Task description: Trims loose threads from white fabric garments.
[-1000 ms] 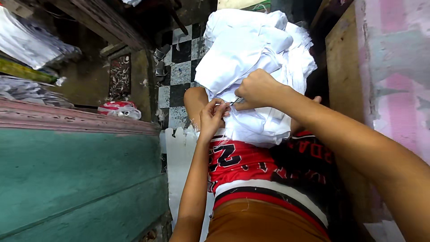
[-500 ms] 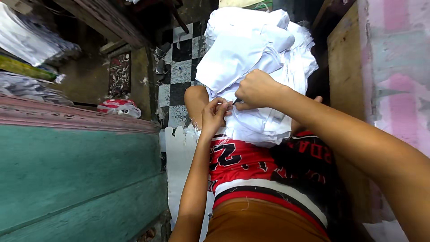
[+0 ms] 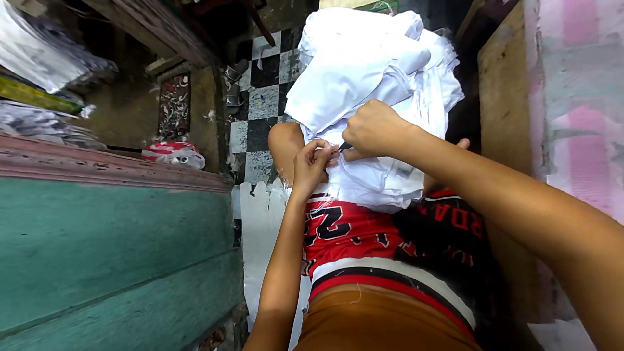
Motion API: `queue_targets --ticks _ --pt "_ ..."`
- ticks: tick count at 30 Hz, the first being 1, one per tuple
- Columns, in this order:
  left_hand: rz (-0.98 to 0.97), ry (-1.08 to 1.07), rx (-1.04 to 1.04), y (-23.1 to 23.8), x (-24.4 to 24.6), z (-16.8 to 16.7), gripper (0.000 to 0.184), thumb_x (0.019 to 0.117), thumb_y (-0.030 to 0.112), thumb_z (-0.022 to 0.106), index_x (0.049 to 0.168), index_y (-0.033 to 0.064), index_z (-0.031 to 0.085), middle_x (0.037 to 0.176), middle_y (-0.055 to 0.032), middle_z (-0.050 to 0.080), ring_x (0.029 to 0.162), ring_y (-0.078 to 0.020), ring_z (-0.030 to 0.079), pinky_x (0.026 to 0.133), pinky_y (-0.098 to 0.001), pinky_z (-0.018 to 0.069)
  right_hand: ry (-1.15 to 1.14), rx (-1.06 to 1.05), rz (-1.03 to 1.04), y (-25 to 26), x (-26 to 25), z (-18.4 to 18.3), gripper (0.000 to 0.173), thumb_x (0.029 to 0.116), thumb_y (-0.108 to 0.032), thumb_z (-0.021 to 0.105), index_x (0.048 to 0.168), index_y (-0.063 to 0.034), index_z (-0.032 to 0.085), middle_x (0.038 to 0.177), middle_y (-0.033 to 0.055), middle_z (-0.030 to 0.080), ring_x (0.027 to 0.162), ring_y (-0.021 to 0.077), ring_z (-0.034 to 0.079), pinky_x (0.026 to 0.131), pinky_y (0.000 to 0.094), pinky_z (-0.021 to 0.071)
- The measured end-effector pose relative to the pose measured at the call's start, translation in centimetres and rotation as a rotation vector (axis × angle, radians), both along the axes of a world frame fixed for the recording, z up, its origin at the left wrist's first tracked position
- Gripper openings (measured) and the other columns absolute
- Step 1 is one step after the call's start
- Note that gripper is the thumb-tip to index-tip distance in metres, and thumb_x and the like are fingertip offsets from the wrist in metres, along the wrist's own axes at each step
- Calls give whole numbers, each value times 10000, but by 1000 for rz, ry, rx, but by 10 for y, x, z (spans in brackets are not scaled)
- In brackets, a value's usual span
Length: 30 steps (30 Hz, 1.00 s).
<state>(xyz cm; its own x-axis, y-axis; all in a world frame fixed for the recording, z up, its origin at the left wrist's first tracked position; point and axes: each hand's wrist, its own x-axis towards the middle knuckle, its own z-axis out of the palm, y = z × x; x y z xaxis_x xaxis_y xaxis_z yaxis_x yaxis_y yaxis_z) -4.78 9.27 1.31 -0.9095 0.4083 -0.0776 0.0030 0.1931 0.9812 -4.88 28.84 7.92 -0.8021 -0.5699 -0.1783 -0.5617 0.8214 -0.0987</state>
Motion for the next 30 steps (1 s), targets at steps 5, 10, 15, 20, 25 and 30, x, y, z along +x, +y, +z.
queue_targets --ticks 5,10,15,20,25,30 --pt "-13 20 6 2 0 0 104 1038 22 528 1065 -50 599 988 -75 738 866 -103 740 825 -307 620 10 27 11 -9 5 4 362 982 -195 640 743 72 581 735 228 597 783 424 641 658 543 433" --pt "-33 21 24 -1 -2 -2 139 1053 44 501 1079 -55 595 1081 -122 732 926 -139 742 845 -326 617 -12 -14 -40 3 4 1 439 997 -297 629 760 70 587 752 239 604 799 441 643 675 565 440" --pt "106 238 -198 -38 -4 7 228 1053 77 473 1110 -87 622 1113 -161 720 959 -171 723 860 -357 599 -59 -297 -240 26 -9 -24 582 959 -558 580 815 3 633 742 208 618 781 430 649 636 589 433" --pt "278 423 -739 -69 -2 26 388 912 -66 601 1299 -95 600 1471 -346 466 1332 -479 505 1075 -583 430 -405 -786 -379 26 -25 -62 422 892 -398 790 1048 -9 736 1007 187 706 973 343 655 870 608 481" --pt "40 233 -383 -31 22 17 215 1005 59 621 1171 -63 685 1078 -194 718 898 -217 703 845 -391 581 -721 -886 -349 18 -22 -62 153 923 -111 763 1025 1 739 807 54 652 695 93 535 686 321 466" --pt "69 103 -242 -8 34 -4 173 996 70 652 1142 -12 695 926 -127 724 718 -142 692 699 -326 605 -766 -940 -393 20 -22 -66 81 944 -67 723 1002 -11 733 759 27 639 619 49 518 595 258 435"
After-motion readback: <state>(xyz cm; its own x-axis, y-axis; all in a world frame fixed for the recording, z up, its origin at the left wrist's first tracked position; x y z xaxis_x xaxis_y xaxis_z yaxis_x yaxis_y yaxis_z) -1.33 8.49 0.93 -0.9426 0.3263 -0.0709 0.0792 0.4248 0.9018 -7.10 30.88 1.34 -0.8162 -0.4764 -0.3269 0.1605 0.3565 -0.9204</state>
